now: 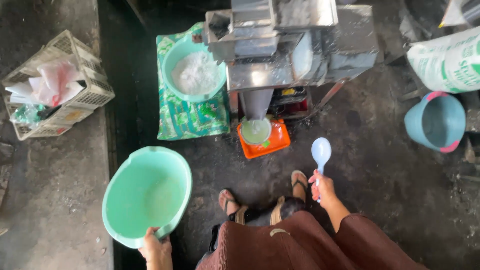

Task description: Using a scoop to transfer shredded material from a basin into a processing machine and stirring the material in the basin.

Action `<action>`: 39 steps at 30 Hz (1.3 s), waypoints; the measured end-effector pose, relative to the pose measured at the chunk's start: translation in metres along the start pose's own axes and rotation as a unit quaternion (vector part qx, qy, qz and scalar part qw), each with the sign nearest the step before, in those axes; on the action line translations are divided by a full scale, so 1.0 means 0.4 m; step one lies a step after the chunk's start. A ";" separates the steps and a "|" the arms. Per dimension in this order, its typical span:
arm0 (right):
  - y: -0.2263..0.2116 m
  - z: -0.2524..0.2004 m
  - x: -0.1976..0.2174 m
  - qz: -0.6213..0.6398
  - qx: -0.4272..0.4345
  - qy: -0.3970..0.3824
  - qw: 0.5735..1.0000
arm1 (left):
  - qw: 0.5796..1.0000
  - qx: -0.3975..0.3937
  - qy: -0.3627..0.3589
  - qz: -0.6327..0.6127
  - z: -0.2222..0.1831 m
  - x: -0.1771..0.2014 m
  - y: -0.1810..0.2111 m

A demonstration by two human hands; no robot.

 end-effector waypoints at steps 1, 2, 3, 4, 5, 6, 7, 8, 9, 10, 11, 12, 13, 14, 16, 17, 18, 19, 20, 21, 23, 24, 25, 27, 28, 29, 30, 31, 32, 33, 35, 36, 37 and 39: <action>0.000 0.000 0.012 0.005 0.011 -0.003 1.000 | 1.000 0.005 -0.008 -0.009 -0.050 -0.014 -0.016; -0.003 0.002 0.023 -0.004 0.033 -0.027 0.999 | 0.999 -0.012 -0.035 0.004 -0.106 -0.031 -0.030; -0.015 0.013 0.035 -0.012 0.058 -0.049 0.997 | 0.997 -0.028 -0.065 0.015 -0.170 -0.056 -0.050; 0.028 0.123 0.064 -0.006 0.072 -0.051 0.996 | 0.997 -0.023 -0.075 0.005 -0.161 -0.067 -0.094; 0.072 0.234 0.101 0.003 0.096 -0.046 0.994 | 0.898 -0.341 -0.132 0.246 -0.174 -0.085 -0.104; 0.110 0.351 0.138 0.013 0.120 -0.042 0.992 | 0.645 -0.598 -0.169 0.444 -0.208 -0.112 -0.152; 0.034 0.357 0.206 0.019 0.131 -0.046 0.990 | 0.649 -0.602 -0.170 0.433 -0.263 -0.136 -0.206; -0.028 0.369 0.279 0.048 0.063 -0.015 0.997 | 0.651 -0.602 -0.169 0.431 -0.317 -0.164 -0.260; -0.043 0.354 0.363 0.072 -0.017 0.017 0.997 | 0.647 -0.601 -0.165 0.439 -0.350 -0.158 -0.301; -0.103 0.354 0.454 0.075 -0.018 0.014 0.997 | 0.646 -0.604 -0.162 0.438 -0.440 -0.176 -0.328; -0.176 0.357 0.561 0.089 0.026 0.048 0.995 | 0.890 -0.352 -0.094 0.272 -0.489 -0.170 -0.368; -0.246 0.356 0.665 0.103 0.070 0.084 0.989 | 0.997 -0.037 -0.024 0.067 -0.553 -0.170 -0.444; -0.286 0.398 0.752 0.099 0.072 0.085 0.989 | 0.997 -0.033 -0.023 0.068 -0.558 -0.156 -0.476; -0.318 0.438 0.848 0.087 0.042 0.148 0.984 | 0.897 -0.290 -0.110 0.316 -0.577 -0.171 -0.476; -0.386 0.581 0.994 0.075 0.019 0.205 0.976 | 0.676 -0.494 -0.191 0.512 -0.679 -0.211 -0.504; -0.410 0.677 1.057 0.081 0.077 0.218 0.969 | 0.822 -0.341 -0.147 0.432 -0.711 -0.196 -0.503; -0.435 0.774 1.116 0.089 0.135 0.231 0.960 | 0.925 -0.167 -0.100 0.327 -0.750 -0.183 -0.514; -0.498 0.793 1.106 0.087 0.135 0.227 0.961 | 0.926 -0.166 -0.097 0.325 -0.733 -0.183 -0.515; -0.566 0.811 1.093 0.129 0.164 0.218 0.953 | 0.826 -0.327 -0.117 0.443 -0.730 -0.201 -0.500; -0.631 0.827 1.079 0.171 0.191 0.210 0.944 | 0.685 -0.468 -0.137 0.540 -0.731 -0.224 -0.494; -0.738 0.843 0.959 0.183 0.183 0.190 0.947 | 0.668 -0.484 -0.102 0.556 -0.696 -0.252 -0.488; -0.795 0.849 0.893 0.196 0.176 0.173 0.949 | 0.649 -0.499 -0.071 0.570 -0.678 -0.270 -0.481; -0.828 0.834 0.822 0.194 0.181 0.168 0.949 | 0.654 -0.495 -0.070 0.567 -0.671 -0.292 -0.486; -0.883 0.793 0.666 0.108 0.202 0.090 0.969 | 0.664 -0.522 -0.053 0.532 -0.654 -0.314 -0.490; -0.874 0.795 0.622 0.099 0.206 0.086 0.970 | 0.670 -0.513 -0.050 0.534 -0.692 -0.319 -0.481; -0.877 0.803 0.564 0.075 0.200 0.050 0.976 | 0.700 -0.479 -0.042 0.528 -0.730 -0.329 -0.473; -0.877 0.809 0.508 0.050 0.194 0.015 0.980 | 0.729 -0.444 -0.035 0.520 -0.768 -0.337 -0.464; -0.903 0.788 0.474 0.042 0.200 0.008 0.979 | 0.736 -0.435 -0.031 0.517 -0.793 -0.383 -0.461; -0.923 0.768 0.442 0.058 0.176 -0.011 0.983 | 0.944 -0.214 0.071 0.240 -0.796 -0.387 -0.465; -0.943 0.744 0.419 0.071 0.150 -0.031 0.986 | 0.983 0.052 0.156 -0.082 -0.818 -0.394 -0.507; -1.044 0.768 0.372 0.042 0.209 -0.059 0.975 | 0.983 0.094 0.120 -0.101 -0.901 -0.380 -0.488; -1.092 0.779 0.337 0.025 0.263 -0.080 0.961 | 0.982 0.127 0.074 -0.116 -0.937 -0.387 -0.476; -1.173 0.757 0.292 0.013 0.268 -0.090 0.959 | 0.979 0.135 0.085 -0.124 -0.933 -0.388 -0.496; -1.338 0.710 0.187 -0.037 0.310 -0.172 0.934 | 0.970 0.065 0.075 -0.222 -0.926 -0.394 -0.543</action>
Point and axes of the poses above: each hand's wrist, its own z-axis towards the middle knuckle, its own x-axis out of the back of the hand, y = z × x, the point moved 4 cm from there along z, towards the middle knuckle, and after that the axes turned 12 degrees about y, right-handed, at the moved point
